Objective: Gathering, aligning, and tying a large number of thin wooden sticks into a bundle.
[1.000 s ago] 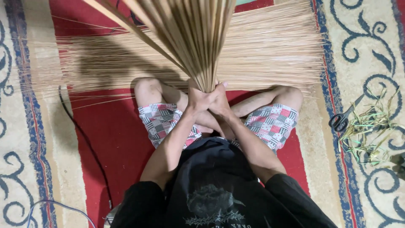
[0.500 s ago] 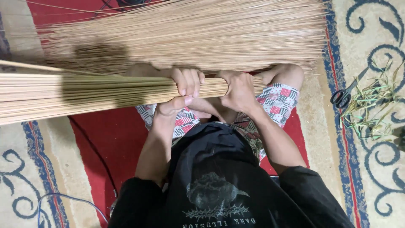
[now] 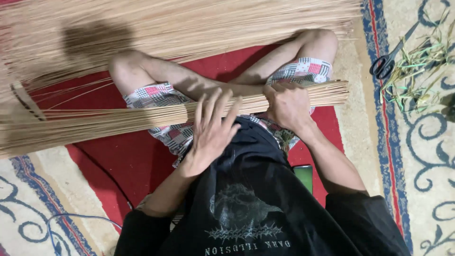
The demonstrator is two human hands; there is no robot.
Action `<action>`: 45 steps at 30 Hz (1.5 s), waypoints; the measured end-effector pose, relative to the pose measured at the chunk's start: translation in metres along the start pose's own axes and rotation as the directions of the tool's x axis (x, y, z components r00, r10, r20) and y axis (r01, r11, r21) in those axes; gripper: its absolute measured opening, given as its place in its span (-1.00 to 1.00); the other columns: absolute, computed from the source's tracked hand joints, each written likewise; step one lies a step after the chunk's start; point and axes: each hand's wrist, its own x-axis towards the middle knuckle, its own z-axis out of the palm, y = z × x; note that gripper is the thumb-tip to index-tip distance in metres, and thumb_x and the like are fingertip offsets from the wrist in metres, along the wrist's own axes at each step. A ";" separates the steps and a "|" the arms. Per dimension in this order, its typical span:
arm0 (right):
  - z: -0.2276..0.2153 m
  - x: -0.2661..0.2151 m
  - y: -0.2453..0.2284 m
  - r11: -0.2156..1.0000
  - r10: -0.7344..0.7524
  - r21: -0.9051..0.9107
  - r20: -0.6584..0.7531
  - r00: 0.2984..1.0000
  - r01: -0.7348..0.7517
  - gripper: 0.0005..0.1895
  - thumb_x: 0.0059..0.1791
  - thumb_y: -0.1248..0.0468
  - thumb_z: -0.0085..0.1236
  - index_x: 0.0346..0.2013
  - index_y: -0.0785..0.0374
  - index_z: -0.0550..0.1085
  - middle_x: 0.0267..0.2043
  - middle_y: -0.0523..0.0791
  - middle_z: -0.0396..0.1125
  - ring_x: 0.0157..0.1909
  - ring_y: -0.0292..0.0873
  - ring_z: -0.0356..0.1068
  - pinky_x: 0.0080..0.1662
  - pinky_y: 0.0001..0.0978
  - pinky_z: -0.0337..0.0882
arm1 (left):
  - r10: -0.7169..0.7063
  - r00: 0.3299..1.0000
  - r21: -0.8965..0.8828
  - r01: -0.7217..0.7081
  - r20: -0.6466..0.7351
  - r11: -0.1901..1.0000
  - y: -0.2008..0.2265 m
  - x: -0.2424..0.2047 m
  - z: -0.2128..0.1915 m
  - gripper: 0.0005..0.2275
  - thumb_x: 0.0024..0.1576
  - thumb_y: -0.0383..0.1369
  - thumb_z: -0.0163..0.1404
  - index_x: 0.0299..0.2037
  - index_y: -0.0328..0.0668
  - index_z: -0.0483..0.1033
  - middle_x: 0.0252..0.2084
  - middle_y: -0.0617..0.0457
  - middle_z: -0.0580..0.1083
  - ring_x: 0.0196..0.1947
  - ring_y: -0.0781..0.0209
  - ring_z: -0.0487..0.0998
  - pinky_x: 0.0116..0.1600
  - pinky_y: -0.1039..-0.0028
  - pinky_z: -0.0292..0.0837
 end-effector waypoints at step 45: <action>0.006 -0.056 0.003 0.995 -0.060 -0.090 -0.213 0.975 0.041 -0.77 -0.30 0.23 0.14 -0.36 0.08 0.50 -0.43 -0.17 0.39 -0.27 -0.12 0.49 -0.02 -0.23 0.39 | -0.096 0.721 0.006 0.127 0.686 0.992 -0.008 0.008 0.029 -0.60 -0.04 -0.27 0.21 -0.01 -0.15 0.45 -0.30 -0.11 0.58 -0.30 -0.24 0.67 -0.20 -0.07 0.57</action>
